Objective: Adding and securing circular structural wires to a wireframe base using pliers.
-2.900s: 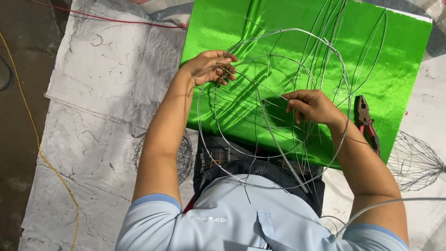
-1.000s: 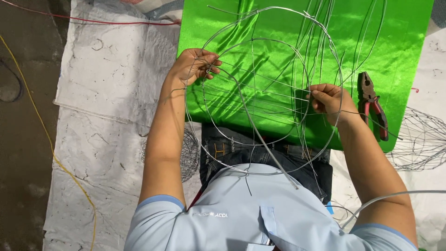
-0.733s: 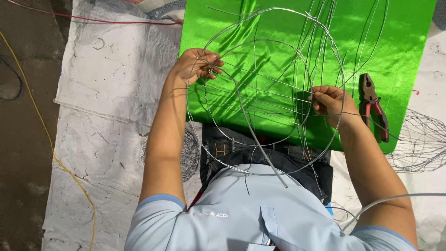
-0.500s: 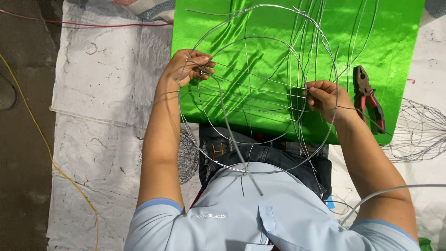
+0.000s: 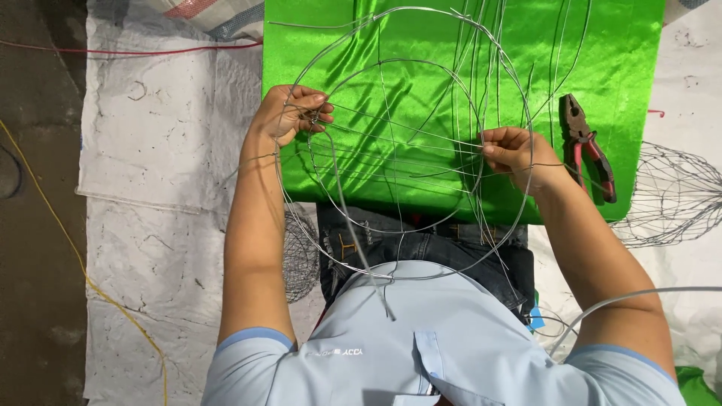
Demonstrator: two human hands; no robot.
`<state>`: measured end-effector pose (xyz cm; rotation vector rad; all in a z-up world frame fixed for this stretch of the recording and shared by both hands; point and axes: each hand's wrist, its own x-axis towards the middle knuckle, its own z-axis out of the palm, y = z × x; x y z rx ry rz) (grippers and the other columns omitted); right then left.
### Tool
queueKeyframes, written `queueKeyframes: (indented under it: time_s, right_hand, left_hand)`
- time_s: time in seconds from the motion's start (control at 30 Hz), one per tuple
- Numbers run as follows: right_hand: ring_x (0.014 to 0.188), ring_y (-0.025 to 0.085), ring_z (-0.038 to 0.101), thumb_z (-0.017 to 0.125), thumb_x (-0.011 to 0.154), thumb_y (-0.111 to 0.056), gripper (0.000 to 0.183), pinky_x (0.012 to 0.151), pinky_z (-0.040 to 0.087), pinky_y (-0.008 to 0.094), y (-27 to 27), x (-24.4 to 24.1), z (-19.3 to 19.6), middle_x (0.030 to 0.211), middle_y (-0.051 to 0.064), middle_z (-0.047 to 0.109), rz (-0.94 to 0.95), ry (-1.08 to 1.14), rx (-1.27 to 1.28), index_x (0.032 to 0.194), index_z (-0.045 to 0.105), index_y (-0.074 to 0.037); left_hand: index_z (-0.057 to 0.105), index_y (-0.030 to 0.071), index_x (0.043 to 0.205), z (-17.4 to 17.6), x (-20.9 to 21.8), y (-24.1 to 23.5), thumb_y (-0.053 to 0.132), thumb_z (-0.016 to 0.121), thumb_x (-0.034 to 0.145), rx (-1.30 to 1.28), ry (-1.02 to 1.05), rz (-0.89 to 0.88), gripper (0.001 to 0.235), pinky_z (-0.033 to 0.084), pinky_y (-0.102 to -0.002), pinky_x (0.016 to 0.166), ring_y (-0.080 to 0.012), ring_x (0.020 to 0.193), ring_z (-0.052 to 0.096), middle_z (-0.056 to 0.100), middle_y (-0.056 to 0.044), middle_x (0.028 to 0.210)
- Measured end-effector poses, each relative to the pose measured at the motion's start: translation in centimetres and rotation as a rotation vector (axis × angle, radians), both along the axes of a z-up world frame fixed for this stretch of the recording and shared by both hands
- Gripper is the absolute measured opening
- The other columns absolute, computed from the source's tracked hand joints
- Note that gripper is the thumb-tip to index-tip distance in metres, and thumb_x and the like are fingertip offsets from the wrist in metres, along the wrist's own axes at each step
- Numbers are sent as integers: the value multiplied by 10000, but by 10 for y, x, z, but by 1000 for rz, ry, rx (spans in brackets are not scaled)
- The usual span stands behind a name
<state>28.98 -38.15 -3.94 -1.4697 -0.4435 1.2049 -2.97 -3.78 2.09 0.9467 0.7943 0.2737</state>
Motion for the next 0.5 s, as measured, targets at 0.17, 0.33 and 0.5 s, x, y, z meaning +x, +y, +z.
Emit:
queueKeyframes:
  time_s: [0.17, 0.33, 0.5]
  right_hand:
    - [602, 85, 610, 733, 956, -54, 213, 492, 464, 167, 1, 8, -9, 824, 41, 648, 9, -67, -11, 1160, 691, -9]
    - [584, 80, 585, 701, 1000, -89, 163, 459, 424, 166, 2, 6, -14, 815, 42, 635, -40, -19, -17, 1144, 687, -15]
    - [580, 83, 596, 707, 992, -118, 134, 456, 464, 165, 6, -3, 10, 762, 10, 609, -80, 52, -40, 1098, 687, -38]
  left_hand:
    - [698, -61, 1046, 0, -1, 0, 85, 802, 910, 6, -7, -9, 225, 700, -384, 610, -305, 779, 793, 770, -237, 942]
    - [694, -67, 1048, -2, -2, 1, 67, 793, 909, -37, -31, -3, 217, 701, -393, 621, -311, 780, 791, 767, -248, 949]
    - [697, -78, 1039, -2, -2, 0, 57, 783, 913, -65, -56, 0, 204, 703, -402, 626, -326, 780, 792, 764, -263, 941]
